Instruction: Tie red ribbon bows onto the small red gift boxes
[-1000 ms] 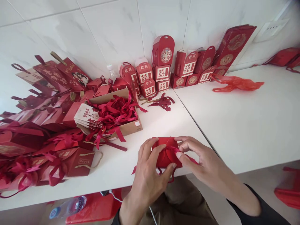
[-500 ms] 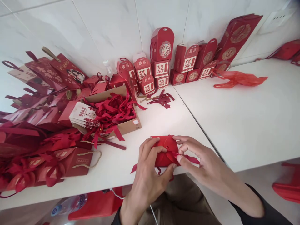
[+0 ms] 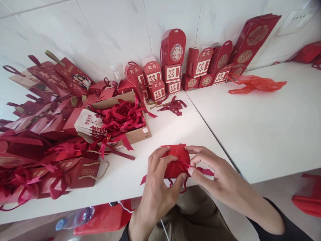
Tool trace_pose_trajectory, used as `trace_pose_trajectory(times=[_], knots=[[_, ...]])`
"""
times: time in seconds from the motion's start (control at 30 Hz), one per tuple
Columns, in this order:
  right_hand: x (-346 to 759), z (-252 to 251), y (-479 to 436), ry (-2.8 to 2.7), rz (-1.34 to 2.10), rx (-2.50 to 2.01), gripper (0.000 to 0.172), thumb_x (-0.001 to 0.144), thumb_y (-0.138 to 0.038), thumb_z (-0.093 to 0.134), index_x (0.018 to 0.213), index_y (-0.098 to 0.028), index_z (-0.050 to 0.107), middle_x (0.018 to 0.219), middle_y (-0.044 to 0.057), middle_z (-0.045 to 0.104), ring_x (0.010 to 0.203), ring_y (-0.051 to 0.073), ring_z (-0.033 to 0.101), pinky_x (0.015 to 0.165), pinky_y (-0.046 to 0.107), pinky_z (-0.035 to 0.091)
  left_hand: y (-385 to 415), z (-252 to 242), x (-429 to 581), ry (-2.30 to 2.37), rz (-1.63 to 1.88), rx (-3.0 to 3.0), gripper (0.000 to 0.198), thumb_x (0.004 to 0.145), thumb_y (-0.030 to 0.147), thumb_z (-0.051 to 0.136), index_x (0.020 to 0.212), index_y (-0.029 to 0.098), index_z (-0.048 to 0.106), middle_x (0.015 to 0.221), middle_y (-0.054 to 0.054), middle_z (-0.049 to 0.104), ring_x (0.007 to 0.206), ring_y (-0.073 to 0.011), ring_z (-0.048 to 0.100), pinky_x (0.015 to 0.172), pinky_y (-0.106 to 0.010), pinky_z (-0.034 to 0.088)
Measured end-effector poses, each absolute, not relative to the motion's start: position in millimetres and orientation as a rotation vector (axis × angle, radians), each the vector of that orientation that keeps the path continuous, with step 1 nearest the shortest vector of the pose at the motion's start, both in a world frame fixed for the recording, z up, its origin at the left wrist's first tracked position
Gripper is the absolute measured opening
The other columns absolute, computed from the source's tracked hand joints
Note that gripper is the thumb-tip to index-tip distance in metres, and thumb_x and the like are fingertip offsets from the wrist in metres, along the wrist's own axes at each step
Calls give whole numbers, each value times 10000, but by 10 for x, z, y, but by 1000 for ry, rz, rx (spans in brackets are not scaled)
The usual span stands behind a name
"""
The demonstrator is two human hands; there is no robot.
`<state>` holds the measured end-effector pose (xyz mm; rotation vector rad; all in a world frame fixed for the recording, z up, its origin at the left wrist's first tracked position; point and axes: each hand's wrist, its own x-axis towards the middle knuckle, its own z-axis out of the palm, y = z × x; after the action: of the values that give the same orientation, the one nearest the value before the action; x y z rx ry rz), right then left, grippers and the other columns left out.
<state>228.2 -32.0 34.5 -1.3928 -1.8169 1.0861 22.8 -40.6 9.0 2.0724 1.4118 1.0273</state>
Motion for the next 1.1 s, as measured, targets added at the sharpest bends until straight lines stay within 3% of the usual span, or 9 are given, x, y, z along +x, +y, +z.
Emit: trace_pose_trajectory(times=[0.13, 0.23, 0.4, 0.5, 0.7, 0.77, 0.9, 1.0, 1.1], knots=[[2308, 341, -334, -1773, 1123, -1396, 197, 1020, -426, 524, 930, -277, 618, 1207, 53, 594, 998, 203, 666, 582, 253, 544, -409, 87, 78, 1473, 1114, 1957, 281, 990, 216, 560, 1261, 277, 598, 1364, -86, 584, 1304, -230, 545, 1072, -395, 467], [2317, 345, -338, -1789, 1074, -1435, 226, 1031, -440, 516, 917, -278, 624, 1048, 31, 583, 812, 168, 614, 586, 263, 518, -395, 76, -35, 1548, 1062, 1917, 215, 994, 242, 552, 1179, 266, 660, 1210, -73, 669, 1178, -231, 618, 986, -375, 500], [2288, 419, -328, -1780, 1028, -1462, 204, 1012, -405, 543, 895, -271, 644, 890, -1, 616, 739, 159, 575, 634, 277, 475, -370, 80, -106, 1594, 1009, 1841, 103, 967, 293, 603, 982, 247, 694, 921, -26, 714, 913, -204, 662, 803, -322, 507], [2269, 468, -319, -1735, 1085, -1472, 221, 1005, -438, 555, 897, -270, 650, 782, -17, 605, 694, 164, 552, 637, 281, 463, -368, 128, -80, 1616, 1003, 1825, 121, 964, 297, 592, 898, 238, 674, 880, -17, 692, 869, -187, 630, 783, -309, 482], [2264, 471, -308, -1642, 1202, -1486, 266, 996, -529, 571, 966, -285, 671, 793, -22, 643, 739, 178, 584, 648, 279, 470, -394, 329, -44, 1540, 1015, 1354, 221, 954, 388, 630, 1123, 248, 648, 687, 38, 594, 661, -139, 529, 604, -246, 417], [2265, 464, -306, -1637, 1195, -1492, 260, 994, -530, 574, 972, -289, 672, 803, -24, 655, 747, 180, 592, 645, 278, 471, -384, 372, -80, 1357, 1024, 1141, 248, 956, 413, 633, 1128, 243, 689, 723, 18, 648, 663, -128, 570, 624, -236, 458], [2261, 459, -292, -1653, 1163, -1490, 251, 995, -525, 576, 969, -295, 673, 811, -28, 660, 748, 176, 600, 650, 276, 471, -326, 366, -147, 1128, 1119, 966, 200, 944, 356, 661, 1082, 259, 768, 970, -33, 755, 931, -158, 689, 896, -264, 527], [2256, 462, -270, -1673, 1139, -1477, 236, 993, -518, 579, 990, -301, 672, 808, -33, 650, 740, 170, 597, 657, 271, 476, -290, 340, -121, 1168, 1077, 1115, 234, 897, 319, 731, 1118, 256, 773, 1006, -49, 752, 958, -179, 680, 861, -267, 534], [2238, 482, -247, -1700, 1103, -1458, 176, 987, -465, 596, 1006, -307, 670, 797, -42, 642, 726, 159, 587, 659, 256, 481, -276, 330, -50, 1226, 1105, 1278, 143, 881, 288, 738, 1005, 237, 786, 937, -38, 722, 879, -163, 650, 786, -256, 521]])
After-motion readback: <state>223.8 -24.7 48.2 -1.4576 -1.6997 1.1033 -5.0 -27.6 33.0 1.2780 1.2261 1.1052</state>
